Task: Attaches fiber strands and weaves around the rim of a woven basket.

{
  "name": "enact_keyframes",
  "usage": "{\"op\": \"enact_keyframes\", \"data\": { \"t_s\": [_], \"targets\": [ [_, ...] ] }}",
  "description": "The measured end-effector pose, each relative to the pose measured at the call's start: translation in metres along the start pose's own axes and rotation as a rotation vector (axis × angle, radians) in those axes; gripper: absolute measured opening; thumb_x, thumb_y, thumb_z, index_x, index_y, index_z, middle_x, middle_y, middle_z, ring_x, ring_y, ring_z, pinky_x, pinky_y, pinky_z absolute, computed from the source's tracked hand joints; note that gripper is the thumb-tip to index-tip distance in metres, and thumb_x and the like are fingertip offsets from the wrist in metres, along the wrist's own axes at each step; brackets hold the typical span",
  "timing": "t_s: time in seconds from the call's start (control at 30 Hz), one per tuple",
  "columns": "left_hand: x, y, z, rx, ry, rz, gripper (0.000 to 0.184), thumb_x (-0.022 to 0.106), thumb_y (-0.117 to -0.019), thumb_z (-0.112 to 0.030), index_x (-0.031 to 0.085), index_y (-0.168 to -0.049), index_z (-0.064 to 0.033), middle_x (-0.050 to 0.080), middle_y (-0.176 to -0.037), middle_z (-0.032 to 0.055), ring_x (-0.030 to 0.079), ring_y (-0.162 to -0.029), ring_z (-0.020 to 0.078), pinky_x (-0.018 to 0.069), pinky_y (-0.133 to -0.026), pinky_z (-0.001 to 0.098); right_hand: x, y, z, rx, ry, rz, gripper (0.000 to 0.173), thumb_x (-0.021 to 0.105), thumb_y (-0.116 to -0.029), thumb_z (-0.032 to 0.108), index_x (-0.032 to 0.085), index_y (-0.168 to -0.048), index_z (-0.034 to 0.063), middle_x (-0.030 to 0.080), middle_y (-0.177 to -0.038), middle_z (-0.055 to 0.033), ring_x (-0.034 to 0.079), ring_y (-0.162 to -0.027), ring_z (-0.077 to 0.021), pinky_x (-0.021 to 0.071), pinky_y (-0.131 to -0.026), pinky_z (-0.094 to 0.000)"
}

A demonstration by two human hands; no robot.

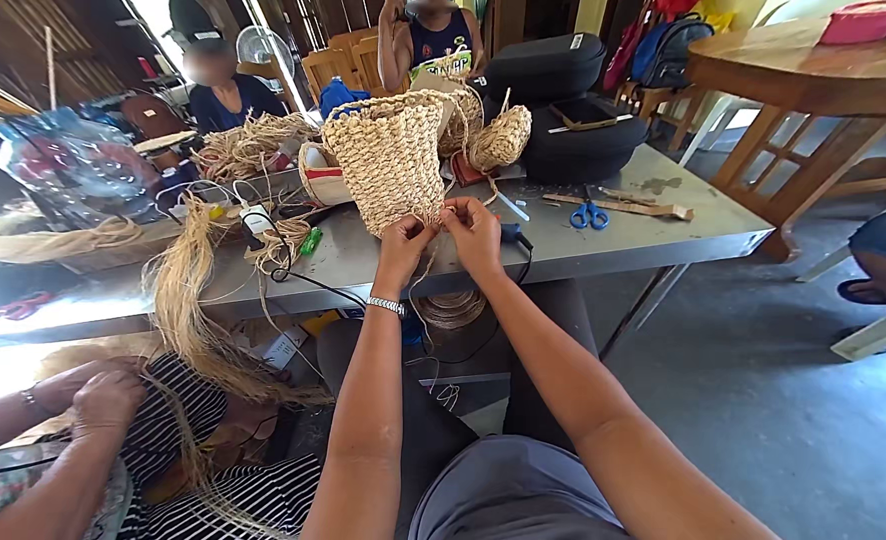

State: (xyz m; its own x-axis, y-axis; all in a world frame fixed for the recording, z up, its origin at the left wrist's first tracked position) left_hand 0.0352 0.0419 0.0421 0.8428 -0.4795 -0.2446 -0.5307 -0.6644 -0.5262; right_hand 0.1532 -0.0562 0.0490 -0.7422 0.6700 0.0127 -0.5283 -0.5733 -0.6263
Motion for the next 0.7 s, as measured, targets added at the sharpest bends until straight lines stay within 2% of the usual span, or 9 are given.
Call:
{"op": "enact_keyframes", "data": {
  "t_s": [0.1,0.17,0.23,0.37,0.7],
  "targets": [
    [0.001,0.010,-0.006,-0.017,-0.011,0.002,0.018,0.069,-0.0967,-0.016,0.062,-0.084,-0.0062,0.057,-0.071,-0.0013,0.054,-0.063,0.0064,0.0478,-0.063,0.0247,0.000,0.001,0.000,0.000,0.003,0.006,0.019,0.062,-0.1015,0.011,0.067,-0.115,-0.0023,0.071,-0.095,-0.0114,0.070,-0.081,-0.0131,0.0595,-0.078,-0.0298],
    [0.000,0.025,-0.013,-0.025,-0.063,0.008,0.021,0.067,-0.0992,-0.019,0.059,-0.084,-0.0084,0.054,-0.071,0.0009,0.049,-0.061,0.0086,0.0437,-0.059,0.0250,0.000,0.001,0.001,-0.003,0.003,0.005,0.020,0.062,-0.1016,0.011,0.067,-0.115,-0.0025,0.072,-0.096,-0.0122,0.070,-0.082,-0.0138,0.0597,-0.079,-0.0306],
    [-0.002,0.027,-0.007,-0.024,-0.074,0.003,0.022,0.068,-0.0988,-0.022,0.059,-0.083,-0.0090,0.054,-0.071,0.0021,0.050,-0.060,0.0100,0.0434,-0.058,0.0264,0.000,0.001,0.001,-0.012,-0.001,0.002,0.020,0.062,-0.1019,0.011,0.068,-0.116,-0.0023,0.072,-0.098,-0.0127,0.071,-0.083,-0.0142,0.0601,-0.080,-0.0309],
    [0.001,0.016,-0.007,-0.034,-0.031,0.005,0.019,0.068,-0.0981,-0.021,0.062,-0.085,-0.0099,0.057,-0.073,-0.0010,0.053,-0.064,0.0072,0.0463,-0.062,0.0255,0.000,0.001,0.001,-0.039,0.006,0.004,0.021,0.059,-0.1035,0.010,0.068,-0.118,-0.0019,0.073,-0.100,-0.0134,0.072,-0.084,-0.0154,0.0610,-0.081,-0.0321],
    [-0.001,0.027,-0.016,-0.028,-0.040,0.016,0.018,0.065,-0.1001,-0.018,0.060,-0.087,-0.0079,0.056,-0.074,0.0010,0.052,-0.063,0.0082,0.0464,-0.061,0.0251,0.000,0.003,0.003,-0.040,0.018,-0.012,0.021,0.058,-0.1038,0.011,0.067,-0.116,-0.0041,0.072,-0.099,-0.0142,0.072,-0.084,-0.0164,0.0616,-0.081,-0.0332]
  ]
}}
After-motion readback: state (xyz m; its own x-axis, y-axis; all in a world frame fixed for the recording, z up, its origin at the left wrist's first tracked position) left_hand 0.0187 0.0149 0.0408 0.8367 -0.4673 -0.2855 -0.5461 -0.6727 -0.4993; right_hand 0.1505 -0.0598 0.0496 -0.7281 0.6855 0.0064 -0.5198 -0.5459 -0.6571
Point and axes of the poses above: each hand's wrist, its own y-axis away from the middle knuckle, its own x-axis out of the palm, z = x × y, the point moved 6 cm from there along -y, towards the middle knuckle
